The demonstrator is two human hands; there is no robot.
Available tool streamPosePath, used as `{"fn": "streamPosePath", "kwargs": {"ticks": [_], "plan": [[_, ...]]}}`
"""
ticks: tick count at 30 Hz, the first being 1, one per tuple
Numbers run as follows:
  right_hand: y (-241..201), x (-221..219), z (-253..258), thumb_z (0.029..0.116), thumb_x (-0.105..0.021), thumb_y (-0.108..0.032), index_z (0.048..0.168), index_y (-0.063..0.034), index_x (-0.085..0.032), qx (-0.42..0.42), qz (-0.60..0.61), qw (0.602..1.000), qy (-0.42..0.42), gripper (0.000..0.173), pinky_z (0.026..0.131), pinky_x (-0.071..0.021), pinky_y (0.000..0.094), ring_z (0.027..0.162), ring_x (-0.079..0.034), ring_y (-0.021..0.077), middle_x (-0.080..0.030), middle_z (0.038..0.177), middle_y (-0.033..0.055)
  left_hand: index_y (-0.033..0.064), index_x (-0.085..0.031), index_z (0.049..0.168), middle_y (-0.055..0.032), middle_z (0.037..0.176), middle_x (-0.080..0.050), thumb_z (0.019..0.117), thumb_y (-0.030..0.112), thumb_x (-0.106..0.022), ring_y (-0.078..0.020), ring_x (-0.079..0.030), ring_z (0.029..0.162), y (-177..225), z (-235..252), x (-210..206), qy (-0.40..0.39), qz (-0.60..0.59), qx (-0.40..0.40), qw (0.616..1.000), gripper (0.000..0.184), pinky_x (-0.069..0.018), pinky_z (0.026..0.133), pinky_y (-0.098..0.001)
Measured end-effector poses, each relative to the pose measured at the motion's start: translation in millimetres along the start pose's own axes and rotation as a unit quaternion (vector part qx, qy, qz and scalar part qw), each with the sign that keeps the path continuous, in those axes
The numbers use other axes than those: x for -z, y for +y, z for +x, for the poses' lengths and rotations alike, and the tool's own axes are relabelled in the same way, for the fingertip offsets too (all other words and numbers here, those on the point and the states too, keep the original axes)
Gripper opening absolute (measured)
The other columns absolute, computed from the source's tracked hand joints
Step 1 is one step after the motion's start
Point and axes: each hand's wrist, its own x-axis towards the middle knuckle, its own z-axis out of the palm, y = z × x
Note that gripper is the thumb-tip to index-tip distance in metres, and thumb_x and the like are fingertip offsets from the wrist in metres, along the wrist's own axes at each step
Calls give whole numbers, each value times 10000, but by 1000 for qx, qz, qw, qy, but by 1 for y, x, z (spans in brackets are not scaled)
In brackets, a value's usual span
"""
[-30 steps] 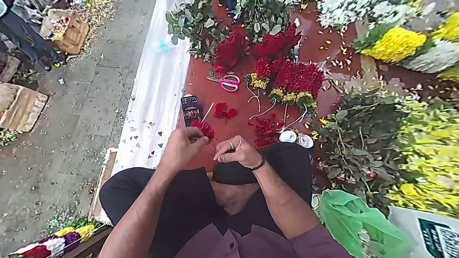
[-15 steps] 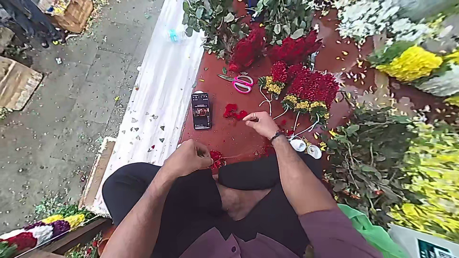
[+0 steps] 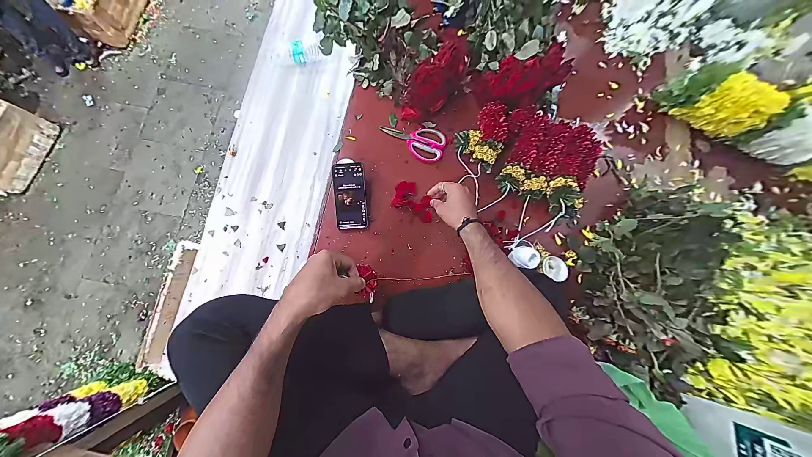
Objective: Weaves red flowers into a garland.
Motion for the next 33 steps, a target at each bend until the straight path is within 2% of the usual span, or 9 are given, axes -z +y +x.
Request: {"fn": "streamPosePath", "kwargs": {"ticks": [3, 6, 12, 16, 19, 23, 27, 31, 33], "plan": [[-1, 1, 4, 890, -701, -139, 1114, -179, -764, 15, -15, 1000, 2, 236, 886, -539, 623, 1038, -682, 310, -717, 1110, 86, 166, -728, 795, 40, 678, -653, 899, 318, -742, -87, -588, 593, -4, -1, -3, -2, 2, -9, 1000, 184, -499, 578, -356], [0, -6, 6, 842, -753, -152, 1058, -184, -775, 57, -51, 996, -43, 219, 824, -542, 630, 993, -668, 314, -695, 1063, 88, 162, -733, 805, 37, 689, -657, 897, 318, -748, -92, -590, 604, -6, 0, -4, -4, 2, -6, 1000, 181, -503, 595, -371], [-7, -14, -3, 787, -798, -224, 1001, -178, -760, 10, -141, 986, -83, 221, 761, -546, 637, 1004, -667, 337, -688, 1058, 89, 170, -726, 790, 38, 688, -657, 896, 321, -748, -94, -601, 620, -6, 3, -6, -5, 14, -2, 1000, 186, -510, 608, -381], [-5, -7, -8, 816, -795, -198, 953, -119, -762, -19, -6, 998, -55, 162, 791, -551, 638, 879, -706, 334, -738, 908, 120, 172, -724, 777, 39, 684, -656, 892, 320, -752, -95, -601, 619, -6, 3, -8, -5, 17, -15, 1000, 189, -511, 611, -382], [-14, 7, -25, 847, -774, -110, 1003, -71, -741, -8, 170, 985, -29, 164, 714, -624, 460, 718, -720, 219, -750, 881, 86, 169, -716, 774, 36, 679, -650, 895, 325, -753, -99, -601, 622, -6, 1, -8, -2, 18, -19, 1000, 201, -510, 614, -389], [-42, 26, -67, 898, -716, -40, 1001, -20, -739, 10, 355, 935, -12, 107, 536, -530, 307, 639, -662, 153, -744, 854, 93, 155, -719, 775, 27, 679, -653, 897, 309, -754, -100, -599, 616, -6, -1, -8, 1, 13, -32, 999, 200, -508, 606, -385], [-59, 29, -101, 905, -676, -13, 1003, 3, -735, 27, 452, 892, 7, 116, 507, -547, 310, 639, -673, 184, -737, 866, 123, 148, -713, 775, 20, 685, -653, 900, 317, -754, -107, -605, 630, -5, -2, -8, 0, 17, -39, 999, 214, -511, 623, -397], [-66, 29, -130, 939, -588, 12, 988, -25, -742, 59, 453, 889, -4, 166, 553, -570, 330, 665, -672, 196, -741, 934, 117, 147, -718, 779, 20, 676, -644, 909, 322, -751, -111, -594, 622, -4, -3, -8, -4, 20, -38, 999, 220, -503, 619, -403], [-68, 31, -141, 937, -551, 51, 1031, -21, -737, 76, 456, 886, -21, 220, 594, -581, 344, 691, -673, 206, -737, 958, 129, 152, -708, 760, 23, 662, -634, 911, 325, -747, -110, -589, 615, -4, -4, -8, -3, 21, -37, 999, 232, -498, 612, -405]]}}
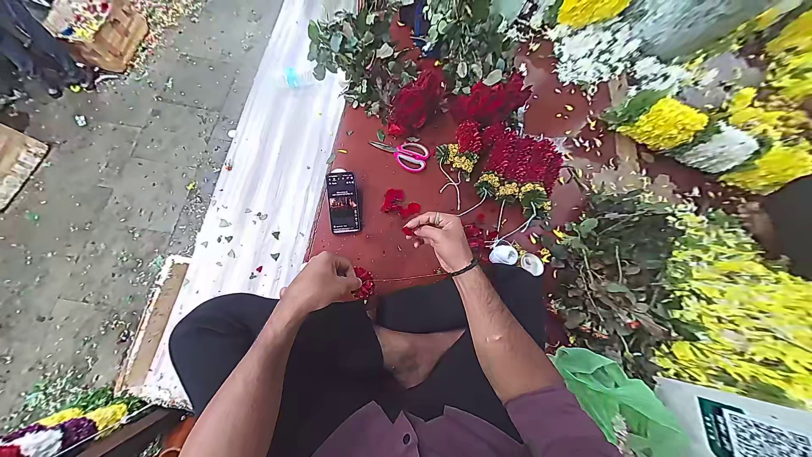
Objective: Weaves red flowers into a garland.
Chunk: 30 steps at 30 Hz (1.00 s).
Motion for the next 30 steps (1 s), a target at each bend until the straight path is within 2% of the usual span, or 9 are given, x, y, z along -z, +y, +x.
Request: {"fn": "streamPosePath", "kwargs": {"ticks": [2, 4, 6, 9, 13, 17, 21, 25, 30], "plan": [[-2, -2, -3, 867, -554, 110, 1061, -12, -738, 20, -2, 1000, -15, 293, 616, -590, 351, 690, -672, 206, -739, 955, 138, 158, -705, 751, 24, 655, -628, 910, 334, -744, -113, -583, 608, 0, 0, 0, 2, 2, 2, 1000, 240, -492, 604, -410], [-4, -3, -4, 836, -613, 152, 1072, -8, -736, 41, -16, 999, -23, 310, 639, -594, 339, 693, -678, 196, -749, 952, 132, 159, -707, 754, 23, 652, -624, 907, 331, -747, -117, -576, 604, -1, 0, 1, 2, 0, 5, 1000, 233, -484, 599, -414], [-6, -5, -6, 840, -688, 130, 1062, -17, -737, 54, -27, 998, -19, 271, 653, -604, 333, 700, -686, 191, -750, 948, 119, 156, -706, 754, 18, 648, -616, 907, 324, -750, -125, -567, 602, -1, 0, 1, 4, -2, 4, 1000, 232, -475, 596, -420], [-6, -7, -11, 880, -755, 11, 1057, -48, -748, 58, -40, 998, -7, 187, 615, -613, 344, 682, -690, 202, -752, 949, 102, 148, -710, 751, 16, 659, -631, 884, 305, -760, -125, -586, 617, -4, 2, -1, 17, -16, -5, 1000, 211, -492, 608, -420], [-8, -18, -22, 892, -759, -24, 1053, -35, -732, 43, -10, 999, 21, 163, 606, -603, 348, 683, -689, 213, -742, 906, 126, 144, -736, 780, 10, 681, -655, 900, 315, -763, -121, -597, 624, -3, 2, -3, 28, -19, 0, 999, 211, -506, 622, -413], [-16, -35, -38, 854, -748, 54, 1167, -21, -620, 1, 78, 997, 22, 347, 588, -610, 374, 724, -707, 263, -722, 951, 170, 151, -768, 856, 6, 727, -689, 952, 326, -724, -126, -627, 659, -4, 4, -6, 28, -24, -2, 999, 204, -531, 658, -422], [-21, -58, -59, 820, -752, 74, 1229, -17, -563, -72, 127, 989, -4, 460, 549, -587, 364, 699, -710, 279, -728, 911, 195, 117, -781, 945, 2, 763, -706, 991, 238, -680, -100, -639, 668, 0, 0, -8, 17, -66, -24, 997, 164, -555, 668, -345], [-13, -75, -63, 793, -804, 50, 1233, -11, -564, -99, 81, 992, -10, 506, 497, -568, 335, 656, -710, 263, -744, 894, 174, 109, -787, 963, 2, 751, -713, 941, 206, -724, -98, -642, 654, 4, 0, -11, 9, -84, -52, 995, 118, -552, 644, -330], [-11, -79, -61, 766, -849, 21, 1225, -21, -586, -87, 35, 996, -7, 531, 510, -579, 324, 610, -694, 228, -738, 826, 139, 140, -788, 901, 15, 719, -700, 926, 330, -764, -99, -634, 625, 0, 3, -14, 17, -66, -77, 995, 193, -554, 619, -347]]}}
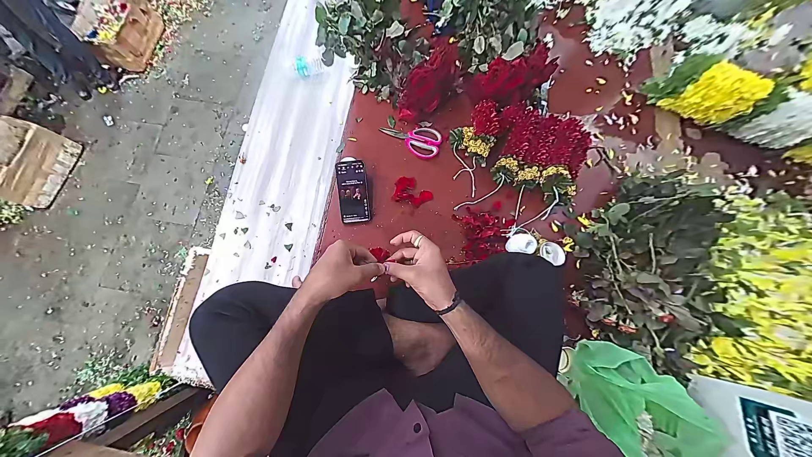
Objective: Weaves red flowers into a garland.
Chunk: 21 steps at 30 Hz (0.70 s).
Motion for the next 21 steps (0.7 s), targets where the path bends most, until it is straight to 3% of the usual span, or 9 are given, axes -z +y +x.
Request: {"fn": "streamPosePath", "kwargs": {"ticks": [4, 7, 10, 12, 15, 16, 18, 19, 21], "plan": [[4, 5, 2, 733, -903, -80, 1248, -61, -600, 10, -65, 998, -19, 598, 559, -596, 349, 593, -670, 198, -707, 749, 85, 138, -789, 872, 12, 702, -691, 933, 275, -757, -98, -613, 607, -2, 1, -3, -10, 2, -9, 1000, 153, -535, 601, -347], [10, 15, 7, 679, -958, -199, 1357, -96, -555, 1, -100, 994, -42, 796, 593, -570, 357, 588, -589, 171, -611, 710, 46, 142, -784, 856, 17, 701, -690, 932, 251, -757, -92, -606, 605, -1, 1, -2, -13, 6, -4, 1000, 136, -522, 593, -344], [6, 30, 10, 674, -946, -179, 1490, -151, -468, -3, -73, 994, -85, 946, 654, -581, 378, 719, -627, 204, -650, 872, 69, 129, -761, 794, 1, 651, -657, 913, 226, -766, -111, -567, 561, 5, -1, -2, 18, 10, 22, 1000, 153, -482, 554, -362], [1, 39, 13, 693, -917, -166, 1502, -180, -461, 18, -90, 991, -102, 929, 694, -584, 384, 880, -664, 215, -684, 1034, 58, 117, -728, 744, -3, 618, -629, 896, 223, -772, -117, -550, 541, 5, -3, 0, 33, 11, 38, 999, 191, -467, 539, -365], [3, 43, 17, 726, -874, -221, 1541, -202, -436, 45, -167, 971, -163, 925, 968, -543, 435, 1226, -600, 188, -632, 1352, 21, 113, -731, 734, -8, 626, -642, 881, 223, -779, -121, -567, 557, 6, -4, 4, 37, 11, 58, 998, 189, -481, 556, -376], [7, 42, 18, 734, -868, -236, 1543, -190, -438, 44, -178, 965, -189, 918, 1012, -543, 423, 1224, -610, 176, -625, 1366, 26, 111, -733, 740, -11, 634, -647, 878, 221, -782, -118, -569, 562, 7, -4, 5, 37, 12, 64, 997, 183, -480, 559, -371], [15, 38, 19, 786, -852, -254, 1481, -168, -521, 31, -193, 959, -205, 775, 888, -611, 381, 1007, -705, 151, -696, 1227, 29, 115, -737, 750, -9, 649, -657, 865, 228, -788, -115, -581, 573, 6, -4, 7, 45, 22, 79, 996, 169, -489, 565, -371], [15, 38, 19, 830, -835, -257, 1381, -146, -616, 30, -202, 960, -193, 604, 787, -605, 359, 858, -701, 137, -730, 1091, 26, 118, -738, 750, -6, 654, -662, 857, 233, -788, -117, -593, 586, 6, -4, 9, 52, 28, 86, 995, 165, -498, 580, -380], [10, 42, 19, 895, -786, -244, 1057, -116, -766, 59, -208, 961, -170, 206, 724, -594, 319, 753, -681, 94, -740, 892, -2, 125, -728, 734, -2, 643, -655, 854, 252, -787, -121, -594, 583, 5, -6, 14, 65, 40, 98, 992, 185, -499, 581, -394]]}}
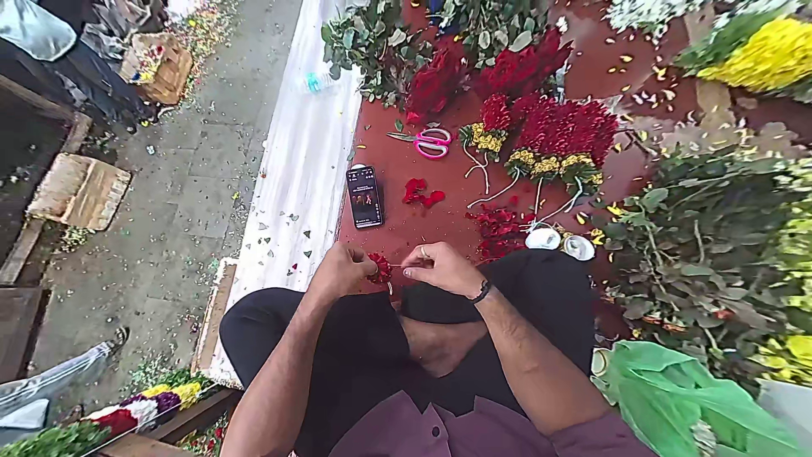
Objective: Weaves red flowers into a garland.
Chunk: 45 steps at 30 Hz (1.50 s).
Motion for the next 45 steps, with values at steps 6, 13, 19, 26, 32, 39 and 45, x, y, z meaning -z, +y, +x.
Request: {"fn": "streamPosePath", "kwargs": {"ticks": [6, 13, 19, 26, 32, 39, 45], "plan": [[-20, 8, -9, 923, -749, -189, 916, -70, -798, 133, 92, 985, -67, 129, 770, -567, 248, 828, -668, 57, -726, 873, -6, 141, -693, 702, -51, 656, -650, 840, 340, -725, -262, -648, 660, 34, -13, 4, 35, 217, 22, 975, 244, -506, 613, -576], [-23, 21, -7, 913, -729, -48, 917, 0, -763, 165, 253, 952, -43, 59, 749, -579, 277, 809, -656, 104, -704, 879, 57, 125, -767, 896, -5, 813, -722, 921, 265, -716, -143, -677, 740, 100, -46, -9, -206, 159, -208, 943, 151, -572, 710, -448], [-18, 13, -17, 873, -746, -26, 1004, -64, -741, 147, 369, 916, -52, 137, 737, -600, 280, 792, -694, 90, -749, 914, 20, 121, -727, 898, 18, 744, -678, 966, 210, -681, -97, -625, 607, 102, -24, -23, 49, -44, -255, 965, 121, -557, 553, -317], [-18, 10, -7, 946, -709, -95, 952, -10, -792, 130, 198, 971, -20, 119, 656, -558, 243, 700, -654, 60, -755, 854, 44, 164, -766, 847, 27, 706, -687, 940, 316, -735, -111, -631, 627, 27, -5, -14, 110, 31, -45, 992, 181, -542, 620, -407], [-8, 23, -4, 912, -733, -46, 921, -4, -785, 106, 167, 979, 58, 67, 682, -594, 310, 715, -684, 121, -752, 833, 78, 166, -790, 921, 51, 832, -752, 931, 291, -748, -50, -694, 741, 9, -15, -15, -21, -5, -58, 998, 133, -595, 724, -318], [-21, 13, -12, 922, -733, -128, 914, -33, -793, 139, 119, 977, -106, 113, 734, -574, 248, 774, -673, 51, -738, 836, 16, 150, -773, 794, 27, 667, -679, 914, 279, -755, -87, -599, 590, 14, -10, -20, 52, -40, -30, 997, 176, -502, 582, -359], [-24, 16, -12, 908, -721, -58, 902, -13, -779, 146, 134, 980, 22, 74, 708, -604, 313, 743, -688, 117, -742, 834, 57, 173, -789, 868, 64, 797, -747, 932, 280, -742, -49, -690, 723, 7, -13, -27, 1, -17, -60, 998, 133, -591, 710, -331]]}}
